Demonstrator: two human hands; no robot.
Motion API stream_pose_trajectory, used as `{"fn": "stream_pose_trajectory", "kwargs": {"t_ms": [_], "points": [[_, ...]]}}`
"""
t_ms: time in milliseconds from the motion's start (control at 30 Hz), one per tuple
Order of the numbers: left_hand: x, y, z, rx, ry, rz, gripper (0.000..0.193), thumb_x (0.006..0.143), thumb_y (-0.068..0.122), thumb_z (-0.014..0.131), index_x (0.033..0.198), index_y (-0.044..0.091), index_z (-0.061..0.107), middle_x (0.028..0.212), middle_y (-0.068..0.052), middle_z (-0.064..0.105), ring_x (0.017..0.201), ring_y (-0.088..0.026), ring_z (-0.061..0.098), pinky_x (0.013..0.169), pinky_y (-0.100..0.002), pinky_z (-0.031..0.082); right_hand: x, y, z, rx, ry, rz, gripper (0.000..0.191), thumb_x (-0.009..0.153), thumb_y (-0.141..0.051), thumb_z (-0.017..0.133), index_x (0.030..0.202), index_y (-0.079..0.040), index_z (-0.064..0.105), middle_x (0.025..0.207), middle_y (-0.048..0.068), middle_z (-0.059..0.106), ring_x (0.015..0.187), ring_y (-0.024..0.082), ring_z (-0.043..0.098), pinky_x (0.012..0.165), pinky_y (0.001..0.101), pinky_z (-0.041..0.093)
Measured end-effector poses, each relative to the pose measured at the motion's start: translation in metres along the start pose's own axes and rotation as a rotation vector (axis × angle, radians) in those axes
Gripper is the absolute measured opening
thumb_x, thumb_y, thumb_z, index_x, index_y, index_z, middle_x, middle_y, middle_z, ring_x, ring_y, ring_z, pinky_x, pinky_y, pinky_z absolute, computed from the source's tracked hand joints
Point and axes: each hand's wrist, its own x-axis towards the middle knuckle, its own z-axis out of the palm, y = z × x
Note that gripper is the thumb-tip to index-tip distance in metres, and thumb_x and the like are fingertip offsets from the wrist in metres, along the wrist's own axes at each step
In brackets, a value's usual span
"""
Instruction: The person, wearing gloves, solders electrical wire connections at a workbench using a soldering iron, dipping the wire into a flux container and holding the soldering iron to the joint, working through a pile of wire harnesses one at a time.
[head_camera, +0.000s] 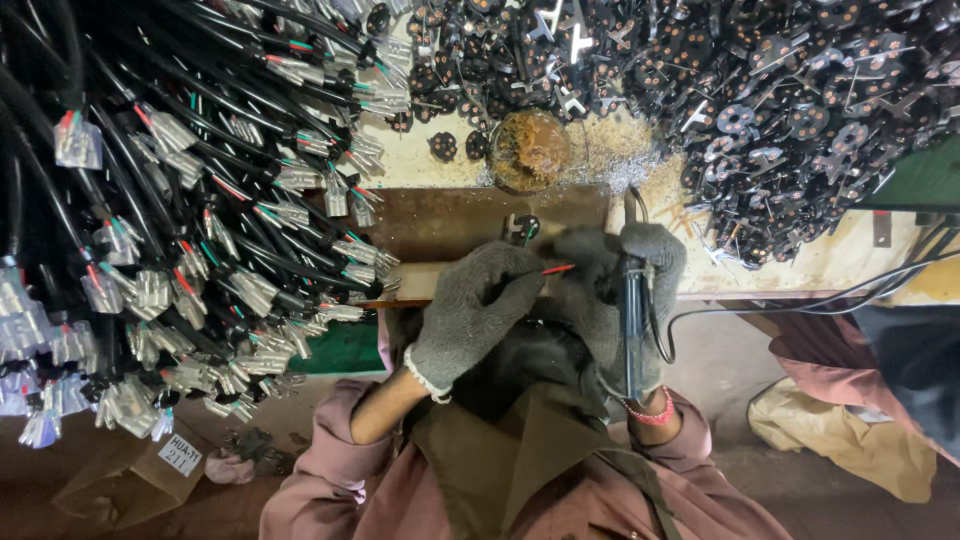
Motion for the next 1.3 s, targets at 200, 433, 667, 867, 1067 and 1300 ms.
{"fn": "stream_pose_trajectory", "kwargs": {"t_ms": [200,433,667,867,1067,1300], "points": [[0.003,-0.002,-0.007,0.061,-0.049,0.158,0.017,0.096,0.01,0.071,0.11,0.003,0.067,0.106,-0.015,0.069,0.096,-0.032,0.069,0.085,-0.038,0.055,0.009,0.005,-0.007,-0.123,-0.129,0.019,0.033,0.069,-0.013,0.088,0.099,-0.008,0.074,0.095,0.01,0.069,0.091,0.029,0.061,0.08,0.0417,0.046],[0.007,0.001,0.006,-0.207,0.018,-0.201,0.008,0.097,0.005,0.066,0.105,0.001,0.067,0.093,-0.016,0.067,0.08,-0.032,0.065,0.073,-0.035,0.053,-0.006,-0.005,0.015,0.087,0.07,0.136,0.021,0.074,-0.001,0.085,0.087,-0.007,0.069,0.087,0.006,0.067,0.084,0.023,0.062,0.077,0.0346,0.047],[0.017,0.0,-0.018,0.19,0.011,0.187,0.011,0.097,0.007,0.07,0.106,0.004,0.065,0.1,-0.014,0.068,0.09,-0.033,0.071,0.076,-0.038,0.057,0.024,-0.025,-0.006,0.274,0.073,0.185,0.031,0.072,0.0,0.075,0.097,0.002,0.057,0.088,0.011,0.071,0.074,0.025,0.06,0.072,0.0365,0.047],[0.018,0.004,-0.012,0.336,-0.076,0.176,0.017,0.09,0.009,0.074,0.104,0.004,0.067,0.1,-0.016,0.068,0.088,-0.039,0.068,0.072,-0.045,0.054,0.031,-0.031,0.001,0.664,0.075,0.336,0.043,0.074,-0.002,0.077,0.111,-0.009,0.055,0.091,0.006,0.068,0.087,0.017,0.065,0.08,0.0318,0.053],[0.02,0.002,-0.008,0.105,0.037,0.185,0.01,0.094,0.009,0.072,0.101,0.003,0.067,0.103,-0.013,0.07,0.095,-0.033,0.072,0.084,-0.039,0.058,0.029,-0.016,-0.004,0.235,-0.164,0.247,0.03,0.073,0.0,0.074,0.103,-0.005,0.074,0.093,0.008,0.071,0.086,0.025,0.068,0.077,0.0403,0.054],[0.009,-0.014,0.009,-0.06,0.003,-0.144,0.013,0.09,0.011,0.074,0.097,0.001,0.07,0.087,-0.011,0.071,0.076,-0.017,0.067,0.074,-0.031,0.055,-0.001,0.002,0.009,0.233,0.121,0.028,0.036,0.075,0.002,0.078,0.106,-0.011,0.065,0.1,0.005,0.068,0.093,0.025,0.065,0.084,0.038,0.05]]}}
